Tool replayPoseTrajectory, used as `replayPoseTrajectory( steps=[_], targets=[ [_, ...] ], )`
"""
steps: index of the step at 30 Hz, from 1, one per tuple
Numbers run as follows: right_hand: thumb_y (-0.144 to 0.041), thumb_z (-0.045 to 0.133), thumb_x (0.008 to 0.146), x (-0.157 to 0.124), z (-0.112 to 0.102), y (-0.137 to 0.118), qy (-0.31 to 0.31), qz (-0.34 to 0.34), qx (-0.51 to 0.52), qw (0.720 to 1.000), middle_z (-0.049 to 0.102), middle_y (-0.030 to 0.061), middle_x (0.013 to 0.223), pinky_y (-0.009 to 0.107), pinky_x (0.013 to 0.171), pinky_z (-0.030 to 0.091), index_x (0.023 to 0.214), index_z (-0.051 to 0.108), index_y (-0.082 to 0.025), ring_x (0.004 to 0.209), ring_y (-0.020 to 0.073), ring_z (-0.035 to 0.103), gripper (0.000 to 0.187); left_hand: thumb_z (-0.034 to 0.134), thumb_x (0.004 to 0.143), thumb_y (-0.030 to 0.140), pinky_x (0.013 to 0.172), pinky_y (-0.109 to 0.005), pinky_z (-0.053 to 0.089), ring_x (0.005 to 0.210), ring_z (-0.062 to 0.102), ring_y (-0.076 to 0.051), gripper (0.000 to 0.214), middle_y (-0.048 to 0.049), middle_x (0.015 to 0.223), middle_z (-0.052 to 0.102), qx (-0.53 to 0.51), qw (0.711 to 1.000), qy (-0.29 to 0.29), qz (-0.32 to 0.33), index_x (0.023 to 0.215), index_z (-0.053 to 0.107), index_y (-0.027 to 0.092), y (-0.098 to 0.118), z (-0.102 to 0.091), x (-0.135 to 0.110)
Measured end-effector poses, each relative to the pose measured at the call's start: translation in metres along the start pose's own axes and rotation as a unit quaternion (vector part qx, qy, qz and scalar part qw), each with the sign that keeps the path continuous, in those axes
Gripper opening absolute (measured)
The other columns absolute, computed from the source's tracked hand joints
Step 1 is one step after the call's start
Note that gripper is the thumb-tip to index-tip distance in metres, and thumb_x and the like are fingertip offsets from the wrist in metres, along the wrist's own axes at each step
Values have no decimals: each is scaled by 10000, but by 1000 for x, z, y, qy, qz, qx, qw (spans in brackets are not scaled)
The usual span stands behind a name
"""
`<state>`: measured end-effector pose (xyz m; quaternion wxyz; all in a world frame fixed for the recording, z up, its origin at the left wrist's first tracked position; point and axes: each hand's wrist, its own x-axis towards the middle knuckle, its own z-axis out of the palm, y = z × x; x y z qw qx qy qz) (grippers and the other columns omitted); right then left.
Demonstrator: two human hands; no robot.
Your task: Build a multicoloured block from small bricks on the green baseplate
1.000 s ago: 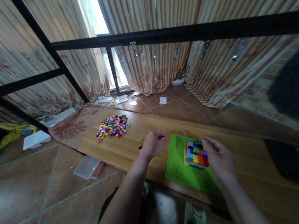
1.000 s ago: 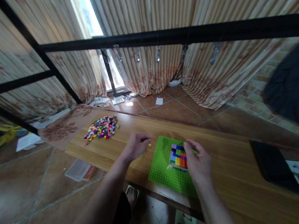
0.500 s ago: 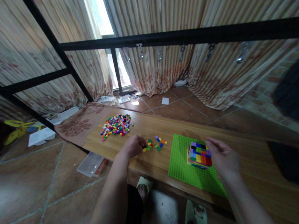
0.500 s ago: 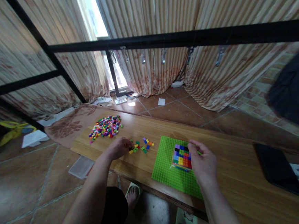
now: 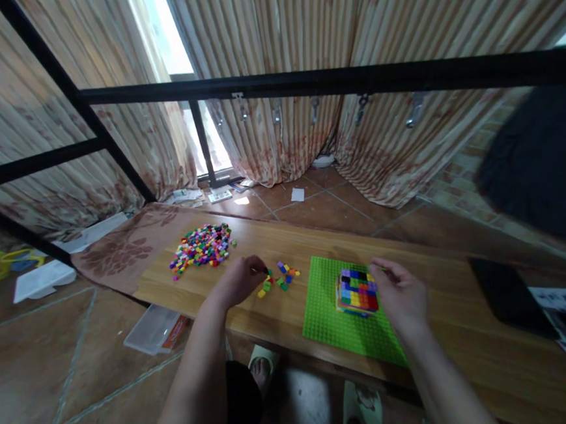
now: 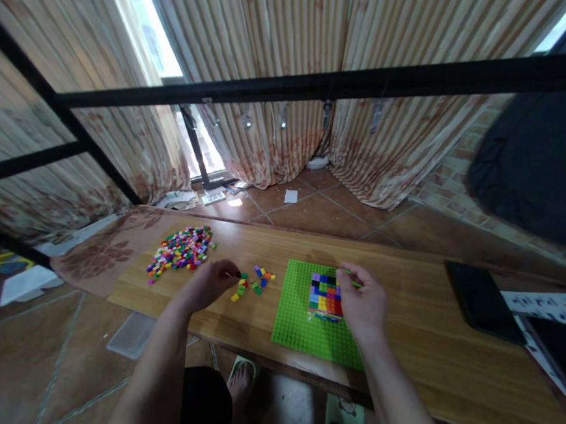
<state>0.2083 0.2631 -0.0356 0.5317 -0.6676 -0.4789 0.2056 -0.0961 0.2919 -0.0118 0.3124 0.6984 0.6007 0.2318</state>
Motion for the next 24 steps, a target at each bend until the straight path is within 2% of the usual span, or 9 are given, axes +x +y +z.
replayPoseTrajectory(
  steps=[2, 5, 7, 11, 16, 24],
  targets=[
    [-419, 549, 835, -7, 0, -13, 3, -52, 3, 999, 696, 83, 908, 397, 769, 519, 973, 699, -197, 819, 230, 649, 301, 629, 750, 223, 638, -227, 458, 703, 606, -131, 128, -45, 789, 688, -106, 993, -12, 43, 841, 650, 135, 13, 7, 0],
    [-327, 518, 876, -20, 1, -32, -24, -175, 5, 984, 672, 55, 1004, 391, 871, 501, 1004, 675, -254, 940, 212, 630, 215, 668, 760, 265, 716, -248, 490, 777, 615, -132, 178, -51, 853, 674, -255, 960, -57, 104, 871, 622, 133, 36, 26, 1],
    [-276, 526, 877, -29, 3, -40, -62, -236, 6, 970, 668, 47, 1012, 381, 871, 505, 1022, 669, -265, 963, 202, 624, 204, 679, 769, 283, 758, -259, 491, 804, 612, -131, 199, -50, 862, 664, -303, 940, -88, 133, 886, 626, 132, 51, 39, 3],
    [-211, 532, 878, -37, 6, -42, -140, -298, -33, 944, 662, 48, 1049, 374, 867, 500, 1143, 633, -284, 993, 195, 608, 293, 675, 790, 335, 752, -255, 480, 777, 594, -122, 229, -37, 818, 651, -342, 917, -133, 155, 891, 640, 132, 71, 57, 6],
    [-224, 533, 892, -35, 8, -35, -139, -310, -57, 939, 676, 53, 992, 358, 828, 502, 1062, 680, -264, 938, 198, 613, 228, 687, 782, 345, 718, -240, 466, 731, 591, -112, 241, -30, 769, 650, -383, 895, -184, 137, 851, 656, 116, 81, 67, 9],
    [-213, 531, 875, -29, 7, -32, -123, -219, -47, 967, 678, 41, 963, 362, 833, 490, 1025, 695, -259, 927, 200, 607, 227, 745, 713, 318, 749, -257, 491, 736, 621, -108, 290, -37, 833, 686, -499, 850, -167, 31, 917, 682, 121, 91, 88, 11]
  ],
)
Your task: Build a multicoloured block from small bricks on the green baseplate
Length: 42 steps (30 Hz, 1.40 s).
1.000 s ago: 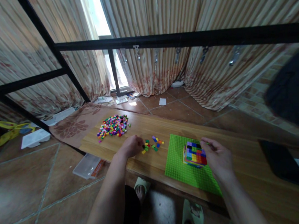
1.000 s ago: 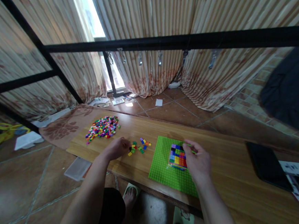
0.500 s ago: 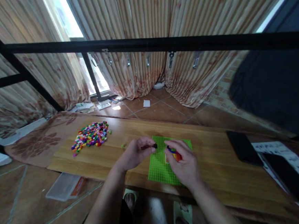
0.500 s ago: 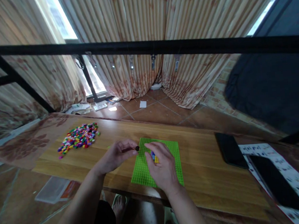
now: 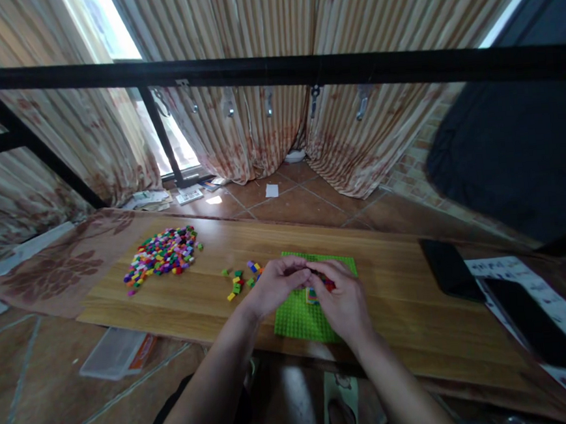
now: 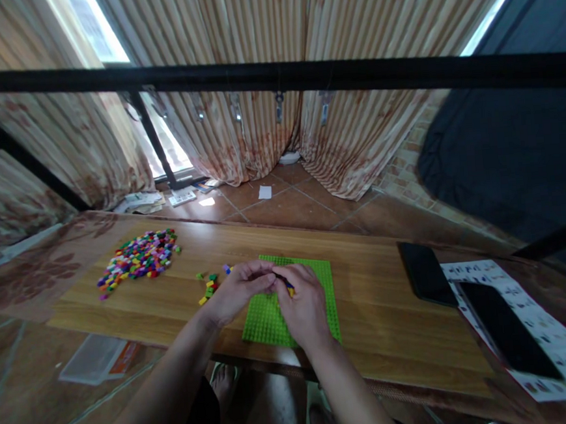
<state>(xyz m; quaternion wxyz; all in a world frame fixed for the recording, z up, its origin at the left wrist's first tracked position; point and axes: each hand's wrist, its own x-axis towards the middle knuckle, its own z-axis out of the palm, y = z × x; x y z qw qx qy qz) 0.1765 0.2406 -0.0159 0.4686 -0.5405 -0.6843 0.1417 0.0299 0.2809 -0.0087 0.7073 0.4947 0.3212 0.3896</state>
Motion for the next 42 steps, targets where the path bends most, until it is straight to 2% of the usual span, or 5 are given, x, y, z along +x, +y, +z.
replayPoseTrajectory(
  steps=[6, 13, 21, 34, 42],
  targets=[
    [-259, 567, 867, 1, -4, 10, -1, -5, -59, 998, 652, 60, 991, 389, 857, 472, 1001, 723, -244, 961, 219, 569, 206, 772, 661, 296, 696, -234, 471, 682, 604, -95, 283, -30, 762, 676, -16, 998, 51, -24, 856, 693, 107, -6, 4, 8],
    [-282, 587, 853, -2, -7, 20, -7, -35, -137, 990, 627, 74, 1102, 446, 896, 451, 1004, 731, -256, 1030, 257, 520, 210, 736, 655, 265, 665, -224, 460, 619, 568, -79, 216, 1, 696, 650, 18, 997, 64, -39, 798, 693, 109, -11, 2, 11],
    [-235, 595, 828, -4, -8, 22, -12, -27, -159, 987, 621, 85, 1123, 458, 914, 450, 984, 732, -234, 1051, 272, 506, 208, 688, 666, 255, 592, -209, 427, 568, 521, -82, 149, 20, 618, 606, 103, 990, 93, -31, 730, 689, 120, -23, -2, 11],
    [-248, 611, 817, -4, -6, 23, 0, -7, -147, 989, 637, 102, 1114, 447, 908, 452, 954, 740, -210, 1055, 272, 511, 192, 636, 715, 302, 543, -203, 404, 534, 487, -83, 179, 19, 586, 578, 182, 979, 88, -8, 716, 666, 126, -31, -4, 14],
    [-292, 598, 829, -2, -11, 25, 19, 20, -80, 996, 643, 84, 1081, 454, 915, 447, 890, 734, -232, 1024, 250, 561, 161, 612, 719, 269, 532, -197, 390, 538, 489, -86, 149, 23, 577, 572, 202, 976, 84, 4, 694, 661, 131, -28, -3, 15]
  ],
)
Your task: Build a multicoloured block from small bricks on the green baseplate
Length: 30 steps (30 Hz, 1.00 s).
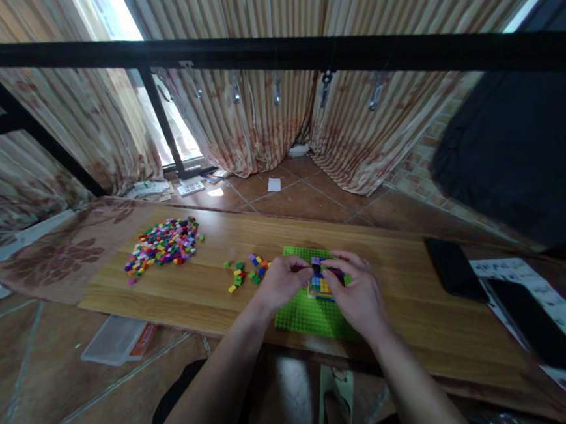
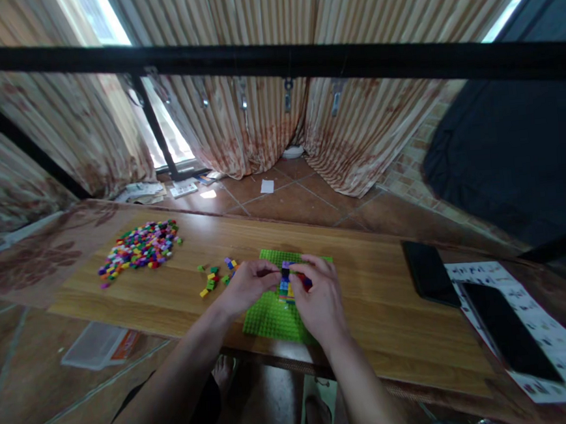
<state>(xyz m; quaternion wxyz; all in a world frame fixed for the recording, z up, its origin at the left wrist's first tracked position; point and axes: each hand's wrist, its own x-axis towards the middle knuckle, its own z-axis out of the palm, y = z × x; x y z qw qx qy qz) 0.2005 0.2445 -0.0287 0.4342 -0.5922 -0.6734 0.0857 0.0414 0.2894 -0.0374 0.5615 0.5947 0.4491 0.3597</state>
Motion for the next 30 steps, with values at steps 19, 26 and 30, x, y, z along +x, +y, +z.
replayPoseTrajectory(
  steps=[19, 26, 30],
  targets=[
    [-306, 542, 879, 0, 3, -7, -26, -39, -22, 999, 633, 75, 1132, 458, 916, 436, 914, 739, -259, 1054, 255, 522, 206, 548, 727, 220, 553, -200, 400, 550, 488, -89, 141, 23, 576, 564, 9, 1000, 4, 5, 664, 644, 139, 6, 0, -3],
    [-384, 608, 826, -1, 12, 1, 8, 58, 69, 996, 630, 73, 1124, 458, 959, 413, 865, 758, -275, 1092, 246, 547, 190, 566, 749, 257, 592, -206, 445, 565, 512, -84, 179, 10, 603, 572, -64, 997, -2, -33, 628, 617, 135, 9, 0, -5],
    [-407, 641, 788, -1, 16, 10, 4, 104, 100, 990, 631, 81, 1130, 474, 972, 406, 823, 761, -268, 1094, 252, 567, 187, 575, 760, 296, 557, -201, 418, 550, 490, -84, 209, 8, 588, 566, -30, 999, -6, -18, 660, 642, 126, 4, 1, -5]
  ],
)
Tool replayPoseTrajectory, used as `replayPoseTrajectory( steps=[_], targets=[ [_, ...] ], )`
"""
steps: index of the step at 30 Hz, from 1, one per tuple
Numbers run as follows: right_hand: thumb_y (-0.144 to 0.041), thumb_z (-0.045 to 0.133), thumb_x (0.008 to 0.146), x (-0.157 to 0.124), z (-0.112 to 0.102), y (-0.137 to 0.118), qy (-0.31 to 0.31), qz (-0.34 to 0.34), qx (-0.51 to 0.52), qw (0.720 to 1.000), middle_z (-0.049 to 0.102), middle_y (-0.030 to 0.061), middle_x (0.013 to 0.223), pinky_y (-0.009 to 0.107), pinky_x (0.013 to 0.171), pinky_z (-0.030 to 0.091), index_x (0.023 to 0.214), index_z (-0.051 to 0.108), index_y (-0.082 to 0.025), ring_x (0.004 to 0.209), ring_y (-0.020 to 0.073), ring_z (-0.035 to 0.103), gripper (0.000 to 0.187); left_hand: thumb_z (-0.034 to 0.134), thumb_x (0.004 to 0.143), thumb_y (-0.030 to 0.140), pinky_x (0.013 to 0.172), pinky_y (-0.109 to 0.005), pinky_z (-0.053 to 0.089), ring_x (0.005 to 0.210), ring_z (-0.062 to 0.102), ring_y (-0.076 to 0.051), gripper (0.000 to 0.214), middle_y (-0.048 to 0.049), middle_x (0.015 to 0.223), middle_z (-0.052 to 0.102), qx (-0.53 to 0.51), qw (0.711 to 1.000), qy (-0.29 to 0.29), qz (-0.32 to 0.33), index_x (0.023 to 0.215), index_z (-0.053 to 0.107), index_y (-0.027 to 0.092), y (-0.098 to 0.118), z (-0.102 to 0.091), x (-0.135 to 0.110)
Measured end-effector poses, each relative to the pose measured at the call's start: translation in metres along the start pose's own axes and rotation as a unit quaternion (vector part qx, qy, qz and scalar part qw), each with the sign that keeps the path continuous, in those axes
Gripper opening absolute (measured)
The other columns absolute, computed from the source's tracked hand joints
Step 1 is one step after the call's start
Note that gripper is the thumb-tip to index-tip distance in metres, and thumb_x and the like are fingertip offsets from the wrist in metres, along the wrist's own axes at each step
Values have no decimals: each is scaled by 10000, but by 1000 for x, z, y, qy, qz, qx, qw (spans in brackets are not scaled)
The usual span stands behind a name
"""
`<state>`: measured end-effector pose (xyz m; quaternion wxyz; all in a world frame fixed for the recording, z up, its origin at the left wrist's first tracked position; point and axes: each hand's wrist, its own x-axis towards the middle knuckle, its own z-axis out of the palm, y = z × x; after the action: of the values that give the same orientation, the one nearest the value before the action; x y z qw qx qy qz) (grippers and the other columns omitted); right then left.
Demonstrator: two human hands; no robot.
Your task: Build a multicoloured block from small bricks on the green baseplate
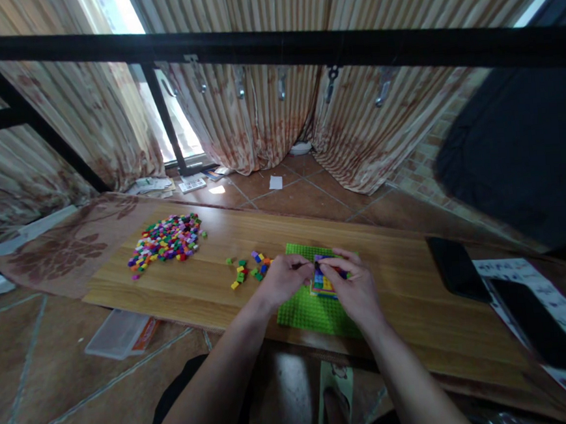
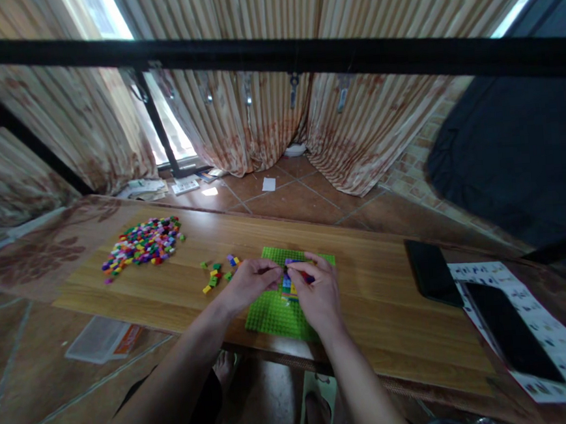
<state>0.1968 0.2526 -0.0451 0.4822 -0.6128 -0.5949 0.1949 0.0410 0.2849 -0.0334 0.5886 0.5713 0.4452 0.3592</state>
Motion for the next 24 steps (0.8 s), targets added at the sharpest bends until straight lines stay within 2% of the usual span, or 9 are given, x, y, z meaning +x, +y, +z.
replayPoseTrajectory(
  steps=[6, 11, 15, 24],
  targets=[
    [-397, 689, 733, 2, 3, 6, 4, 36, 54, 998, 623, 82, 1127, 459, 952, 436, 792, 752, -243, 1064, 242, 591, 176, 578, 760, 334, 540, -204, 395, 550, 495, -93, 235, 8, 593, 583, 40, 999, 11, 26, 686, 665, 129, -7, 1, 5],
    [-385, 636, 784, 0, 1, -3, 3, 11, 14, 1000, 613, 94, 1140, 469, 968, 416, 800, 745, -235, 1071, 247, 582, 186, 574, 751, 311, 529, -202, 367, 537, 470, -86, 220, 17, 575, 565, 39, 999, 11, 30, 679, 671, 126, -2, 1, 3],
    [-375, 619, 802, -1, -1, -8, 4, -12, -1, 1000, 618, 90, 1133, 464, 966, 416, 815, 747, -246, 1084, 250, 571, 182, 620, 704, 281, 514, -200, 343, 526, 443, -78, 168, 27, 564, 558, 23, 1000, 10, 16, 683, 686, 128, 3, 1, -1],
    [-403, 649, 782, 0, 8, 0, 14, 19, 47, 999, 631, 90, 1126, 456, 972, 412, 820, 754, -244, 1110, 248, 563, 194, 627, 655, 178, 523, -192, 389, 501, 463, -64, 77, 27, 533, 560, -83, 994, 49, -54, 621, 662, 119, 15, 3, -3]
  ],
)
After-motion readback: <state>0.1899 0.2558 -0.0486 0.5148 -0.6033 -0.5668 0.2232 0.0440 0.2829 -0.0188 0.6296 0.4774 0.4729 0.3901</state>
